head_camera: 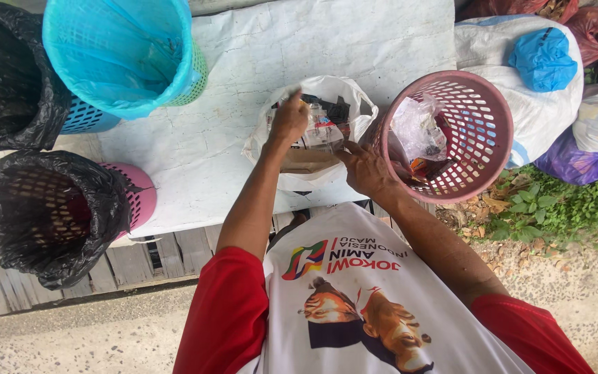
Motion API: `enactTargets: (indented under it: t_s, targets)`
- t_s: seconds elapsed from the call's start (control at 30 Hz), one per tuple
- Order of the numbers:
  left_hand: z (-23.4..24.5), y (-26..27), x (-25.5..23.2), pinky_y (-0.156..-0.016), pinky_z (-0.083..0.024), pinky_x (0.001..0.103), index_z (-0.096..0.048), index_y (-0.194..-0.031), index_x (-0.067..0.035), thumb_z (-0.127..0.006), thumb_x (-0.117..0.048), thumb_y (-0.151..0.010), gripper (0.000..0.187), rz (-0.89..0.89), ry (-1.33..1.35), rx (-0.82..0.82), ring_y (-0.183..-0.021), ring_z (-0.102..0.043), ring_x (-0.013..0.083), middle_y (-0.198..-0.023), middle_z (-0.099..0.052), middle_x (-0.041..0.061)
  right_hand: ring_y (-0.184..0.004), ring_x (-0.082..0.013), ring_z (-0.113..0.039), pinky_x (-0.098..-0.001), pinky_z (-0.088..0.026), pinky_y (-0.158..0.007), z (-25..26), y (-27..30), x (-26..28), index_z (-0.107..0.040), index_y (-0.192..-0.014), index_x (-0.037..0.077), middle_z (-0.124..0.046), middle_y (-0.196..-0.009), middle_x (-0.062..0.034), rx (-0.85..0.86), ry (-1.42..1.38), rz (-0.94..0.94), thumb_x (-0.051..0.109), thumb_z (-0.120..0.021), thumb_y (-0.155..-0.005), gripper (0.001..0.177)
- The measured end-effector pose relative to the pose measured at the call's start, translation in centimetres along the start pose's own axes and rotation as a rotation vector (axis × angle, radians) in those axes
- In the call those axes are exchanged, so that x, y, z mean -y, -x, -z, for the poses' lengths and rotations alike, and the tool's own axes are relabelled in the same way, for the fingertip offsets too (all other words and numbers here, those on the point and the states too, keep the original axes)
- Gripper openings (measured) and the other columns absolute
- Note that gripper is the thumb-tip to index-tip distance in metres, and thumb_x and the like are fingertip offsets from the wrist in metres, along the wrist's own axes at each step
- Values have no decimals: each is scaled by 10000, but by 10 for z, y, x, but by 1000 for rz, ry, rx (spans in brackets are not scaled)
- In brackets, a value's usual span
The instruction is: The person sorts various trash items including food wrappers and paper scraps, picking them out of a white plastic bag and placing them into a pink plastic basket.
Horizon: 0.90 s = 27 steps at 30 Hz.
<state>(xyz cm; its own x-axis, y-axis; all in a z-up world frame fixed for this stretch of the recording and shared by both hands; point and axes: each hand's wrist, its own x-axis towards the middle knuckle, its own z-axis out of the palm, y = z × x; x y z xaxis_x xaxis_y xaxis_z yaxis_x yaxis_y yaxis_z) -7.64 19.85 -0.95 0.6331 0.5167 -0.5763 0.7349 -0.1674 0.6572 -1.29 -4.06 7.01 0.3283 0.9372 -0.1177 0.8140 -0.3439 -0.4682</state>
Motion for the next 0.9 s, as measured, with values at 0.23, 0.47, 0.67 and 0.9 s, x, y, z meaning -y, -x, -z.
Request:
enactTargets:
  t_s: [0.23, 0.47, 0.67, 0.9]
  targets:
    - [5, 14, -16, -1017, -519, 390, -483, -1514, -33, -605, -369, -1019, 610, -362, 135, -168, -1167, -723, 311, -1244, -745, 227, -990, -357, -723, -439, -588, -878, 12, 8, -9, -743, -1160, 35, -732, -1190, -185, -226, -266, -83, -37, -577, -888, 327]
    - [-39, 67, -78, -1097, -484, 455, -495, -1479, 43, -564, -628, -935, 866, -91, 784, 293, -1329, -603, 367, -1443, -605, 234, -740, -136, -708, -286, -610, -591, 68, 23, -88, -779, -1073, 83, -785, -1022, -59, -323, -769, -752, 37, -594, -952, 226]
    - [-97, 85, -111, -1215, -341, 518, -376, -1545, 45, -495, -729, -922, 1001, -74, 889, 409, -1493, -402, 414, -1604, -379, 290, -772, -120, -723, -248, -600, -614, 65, 57, -169, -745, -1121, 41, -769, -1000, -74, -337, -869, -890, 30, -639, -940, 209]
    - [-147, 89, -119, -1235, -231, 541, -290, -1582, 41, -462, -771, -906, 1070, -20, 856, 347, -1542, -248, 442, -1656, -263, 294, -805, -223, -751, -349, -609, -757, -4, 66, -231, -820, -982, 117, -776, -969, -120, -3, -418, -687, 128, -741, -808, 192]
